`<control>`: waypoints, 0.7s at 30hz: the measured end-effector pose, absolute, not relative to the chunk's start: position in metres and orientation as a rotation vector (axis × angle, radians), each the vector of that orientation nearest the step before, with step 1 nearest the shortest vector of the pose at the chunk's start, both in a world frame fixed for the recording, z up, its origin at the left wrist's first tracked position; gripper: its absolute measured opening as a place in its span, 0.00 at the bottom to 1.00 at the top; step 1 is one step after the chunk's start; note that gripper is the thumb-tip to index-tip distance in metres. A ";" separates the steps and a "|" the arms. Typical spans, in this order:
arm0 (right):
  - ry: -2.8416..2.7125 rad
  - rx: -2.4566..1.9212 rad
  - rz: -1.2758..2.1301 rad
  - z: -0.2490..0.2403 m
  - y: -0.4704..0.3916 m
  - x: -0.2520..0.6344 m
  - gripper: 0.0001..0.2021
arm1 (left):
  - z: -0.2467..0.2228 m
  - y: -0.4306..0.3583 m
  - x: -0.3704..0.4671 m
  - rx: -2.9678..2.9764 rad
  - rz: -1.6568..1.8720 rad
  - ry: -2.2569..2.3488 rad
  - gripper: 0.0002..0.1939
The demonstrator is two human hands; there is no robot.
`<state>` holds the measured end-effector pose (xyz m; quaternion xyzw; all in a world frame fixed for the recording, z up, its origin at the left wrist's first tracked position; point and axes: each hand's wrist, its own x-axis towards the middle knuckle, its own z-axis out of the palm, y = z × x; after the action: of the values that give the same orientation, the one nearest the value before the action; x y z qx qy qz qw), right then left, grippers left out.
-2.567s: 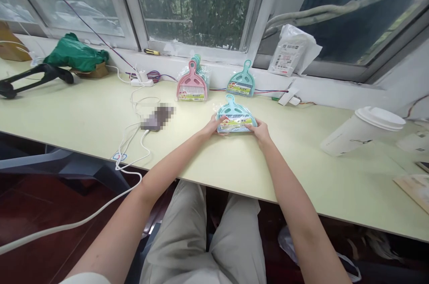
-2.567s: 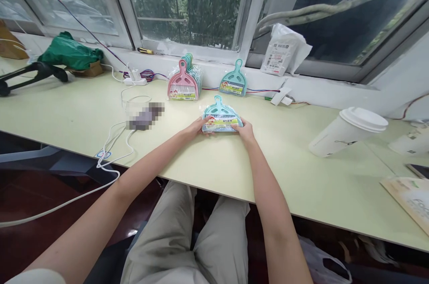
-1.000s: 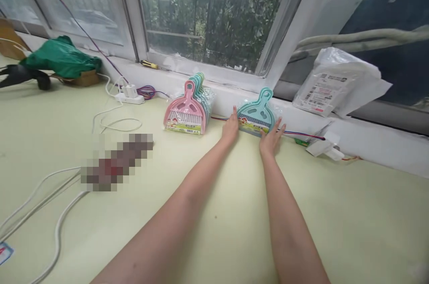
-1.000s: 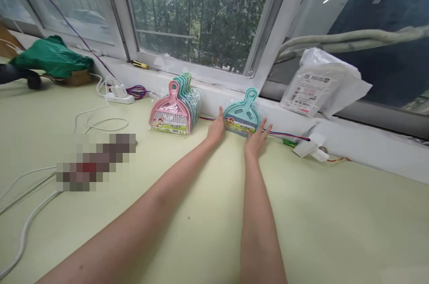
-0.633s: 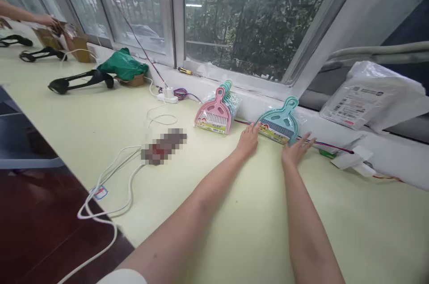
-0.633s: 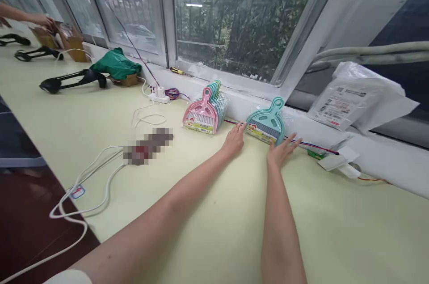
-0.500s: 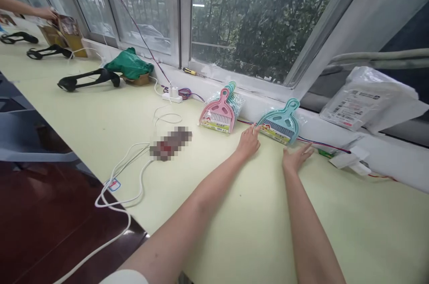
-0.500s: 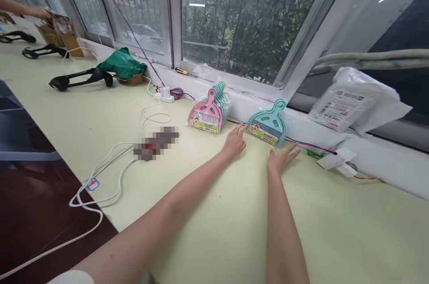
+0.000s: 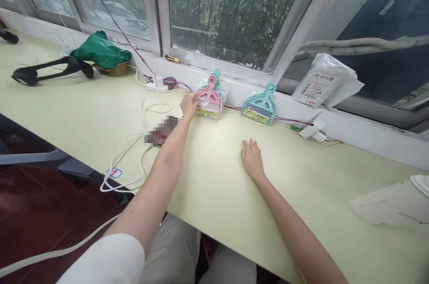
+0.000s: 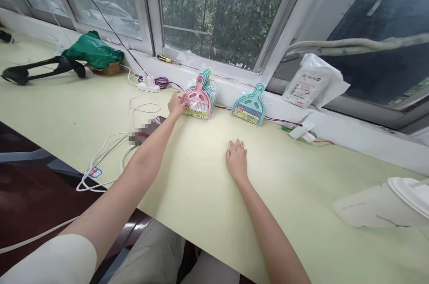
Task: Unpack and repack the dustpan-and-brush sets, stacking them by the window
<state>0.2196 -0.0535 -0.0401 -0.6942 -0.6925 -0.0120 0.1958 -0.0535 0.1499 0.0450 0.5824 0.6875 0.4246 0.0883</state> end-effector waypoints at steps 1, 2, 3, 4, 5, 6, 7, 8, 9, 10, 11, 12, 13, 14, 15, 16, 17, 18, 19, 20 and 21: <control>-1.930 -1.964 -0.040 -0.039 -0.052 0.220 0.24 | 0.043 0.154 -0.057 1.739 1.211 2.054 0.25; -1.922 -1.975 -0.042 -0.038 -0.051 0.220 0.24 | 0.040 0.159 -0.060 1.732 1.171 2.061 0.24; -1.916 -1.981 -0.040 -0.037 -0.049 0.221 0.24 | 0.038 0.164 -0.061 1.711 1.143 2.064 0.23; -1.910 -1.984 -0.036 -0.037 -0.048 0.222 0.24 | 0.037 0.169 -0.062 1.677 1.123 2.065 0.25; -1.903 -1.986 -0.032 -0.037 -0.047 0.223 0.24 | 0.036 0.173 -0.063 1.634 1.103 2.067 0.28; -1.896 -1.987 -0.027 -0.038 -0.046 0.224 0.24 | 0.036 0.176 -0.064 1.592 1.075 2.070 0.31; -1.890 -1.988 -0.023 -0.038 -0.046 0.224 0.24 | 0.036 0.179 -0.066 1.562 1.040 2.072 0.32; -1.884 -1.989 -0.018 -0.039 -0.045 0.225 0.24 | 0.037 0.180 -0.068 1.548 1.002 2.069 0.32; -1.879 -1.989 -0.013 -0.040 -0.045 0.225 0.24 | 0.038 0.181 -0.070 1.553 0.962 2.063 0.29; -1.873 -1.990 -0.008 -0.040 -0.045 0.225 0.24 | 0.039 0.180 -0.071 1.577 0.926 2.055 0.25; -1.868 -1.992 -0.004 -0.040 -0.045 0.225 0.24 | 0.041 0.178 -0.072 1.610 0.907 2.053 0.20; -1.863 -1.992 0.001 -0.040 -0.045 0.225 0.24 | 0.043 0.176 -0.073 1.645 0.912 2.059 0.17; -1.859 -1.993 0.006 -0.040 -0.045 0.225 0.24 | 0.044 0.173 -0.073 1.674 0.934 2.072 0.15; -1.857 -1.994 0.011 -0.040 -0.045 0.225 0.24 | 0.046 0.170 -0.072 1.700 0.964 2.082 0.14; -1.856 -1.994 0.014 -0.040 -0.045 0.225 0.24 | 0.048 0.166 -0.071 1.721 0.997 2.082 0.14; -1.854 -1.993 0.015 -0.040 -0.044 0.224 0.23 | 0.051 0.163 -0.071 1.732 1.030 2.072 0.14; -1.851 -1.993 0.014 -0.040 -0.044 0.224 0.23 | 0.054 0.159 -0.071 1.734 1.053 2.055 0.13; -1.847 -1.992 0.012 -0.040 -0.045 0.224 0.23 | 0.058 0.155 -0.070 1.733 1.069 2.036 0.13; -1.843 -1.991 0.010 -0.039 -0.045 0.224 0.23 | 0.062 0.151 -0.070 1.728 1.084 2.021 0.13; -1.841 -1.991 0.009 -0.039 -0.045 0.224 0.23 | 0.067 0.147 -0.070 1.716 1.107 2.009 0.13; -1.841 -1.992 0.010 -0.039 -0.045 0.224 0.23 | 0.072 0.143 -0.070 1.687 1.138 1.986 0.14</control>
<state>0.2236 -0.0450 -0.0389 -0.7176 -0.6630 0.0035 0.2130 -0.0699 0.1428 0.0722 0.5867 0.6906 0.3958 0.1487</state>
